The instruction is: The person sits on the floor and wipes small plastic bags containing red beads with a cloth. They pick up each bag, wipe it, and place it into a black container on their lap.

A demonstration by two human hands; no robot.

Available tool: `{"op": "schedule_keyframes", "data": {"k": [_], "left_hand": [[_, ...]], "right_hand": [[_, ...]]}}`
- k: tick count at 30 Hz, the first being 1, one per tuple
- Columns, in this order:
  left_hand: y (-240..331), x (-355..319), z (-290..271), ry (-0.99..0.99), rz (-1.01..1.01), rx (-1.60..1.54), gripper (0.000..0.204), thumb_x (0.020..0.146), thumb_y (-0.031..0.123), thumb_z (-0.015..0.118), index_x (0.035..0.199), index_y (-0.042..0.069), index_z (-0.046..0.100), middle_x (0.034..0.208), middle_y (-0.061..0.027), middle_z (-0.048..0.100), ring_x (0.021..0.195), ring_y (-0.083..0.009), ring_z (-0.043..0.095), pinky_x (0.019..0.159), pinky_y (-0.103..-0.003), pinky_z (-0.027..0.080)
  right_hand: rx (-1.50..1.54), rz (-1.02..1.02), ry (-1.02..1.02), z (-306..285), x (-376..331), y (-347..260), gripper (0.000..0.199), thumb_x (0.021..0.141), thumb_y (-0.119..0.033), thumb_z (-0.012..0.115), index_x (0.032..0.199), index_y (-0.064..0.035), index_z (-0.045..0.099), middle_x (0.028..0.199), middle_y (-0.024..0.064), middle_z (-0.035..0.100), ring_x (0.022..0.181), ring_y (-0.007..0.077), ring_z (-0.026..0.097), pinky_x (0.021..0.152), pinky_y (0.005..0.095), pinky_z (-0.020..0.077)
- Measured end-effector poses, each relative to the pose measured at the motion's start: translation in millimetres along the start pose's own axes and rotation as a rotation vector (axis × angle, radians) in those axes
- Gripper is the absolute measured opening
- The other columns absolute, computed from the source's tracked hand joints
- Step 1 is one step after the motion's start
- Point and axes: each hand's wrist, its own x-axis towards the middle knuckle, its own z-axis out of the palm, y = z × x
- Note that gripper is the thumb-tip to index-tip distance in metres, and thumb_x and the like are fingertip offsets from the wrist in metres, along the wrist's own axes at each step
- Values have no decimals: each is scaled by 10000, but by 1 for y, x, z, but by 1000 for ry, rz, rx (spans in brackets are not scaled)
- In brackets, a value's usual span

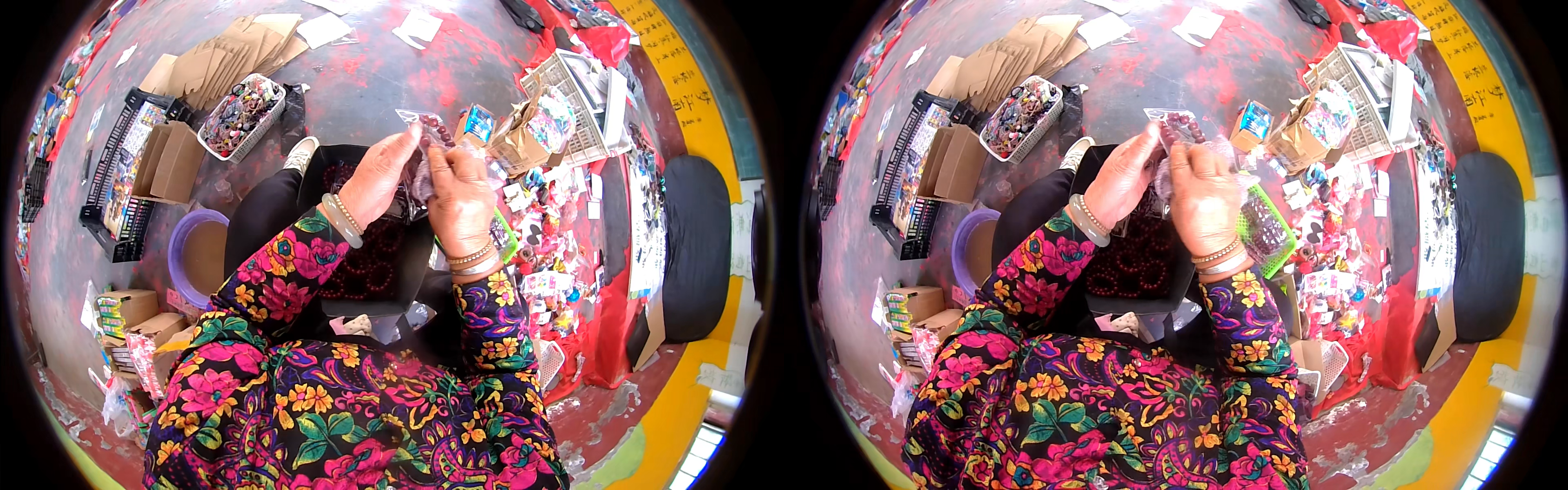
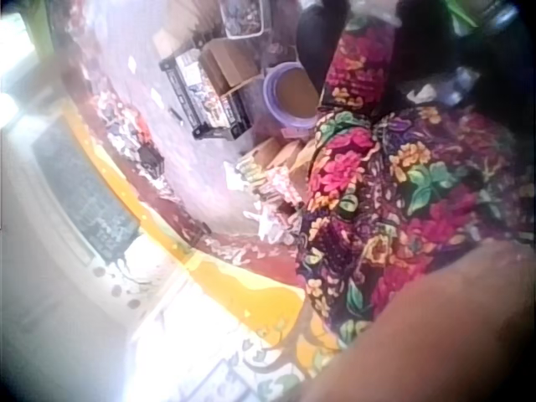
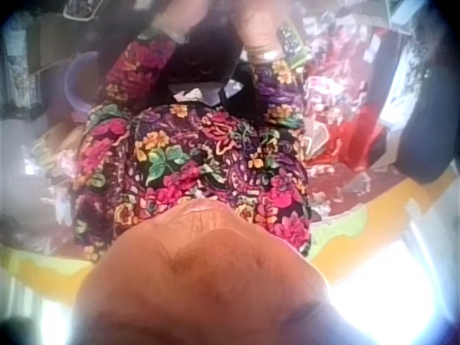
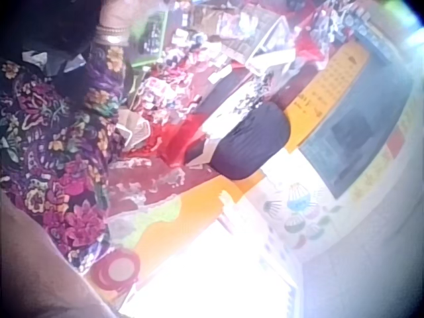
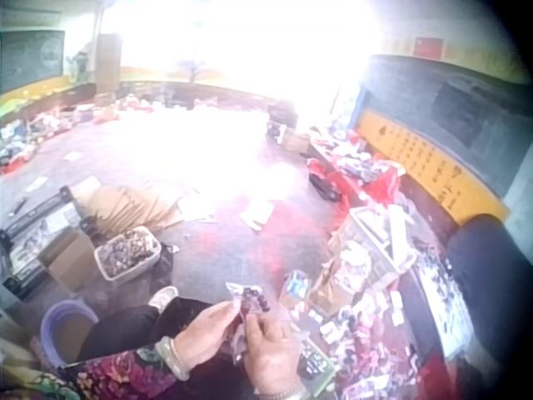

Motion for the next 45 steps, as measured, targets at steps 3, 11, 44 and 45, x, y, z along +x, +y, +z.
{"op": "schedule_keyframes", "data": {"k": [3, 11, 44, 45], "left_hand": [[-10, 4, -21, -46, -63, -98, 266, 926, 171, 495, 1102, -19, 558, 1004, -87, 613, 910, -161, 582, 834, -288, 461], [0, 9, -39, 115, -65, 8, 252, 935, 164, 465, 1060, -25, 575, 953, -82, 637, 827, -161, 620, 758, -303, 497], [-17, -8, -17, -53, -336, -17, 223, 894, 104, 543, 1079, -19, 549, 1016, -86, 609, 908, -171, 597, 809, -320, 487], [-18, -6, -20, -19, -334, -17, 221, 893, 109, 548, 1073, -18, 550, 1011, -85, 611, 898, -170, 600, 802, -317, 492]], "right_hand": [[77, -47, -62, 6, -1, -7, 391, 648, -7, 577, 1039, -14, 597, 917, 100, 573, 805, 294, 571, 704, 359, 482], [1080, 520, -233, 7, -13, 16, 241, 768, -51, 576, 1002, -16, 616, 913, 75, 623, 824, 219, 611, 716, 319, 498], [1030, 1065, 231, 4, -12, 84, 252, 839, 0, 385, 1013, 22, 566, 883, 100, 633, 762, 196, 624, 665, 289, 507], [1083, 1037, 258, 2, -15, 92, 268, 841, 6, 366, 1026, 20, 559, 902, 100, 630, 772, 188, 622, 678, 290, 511]]}}
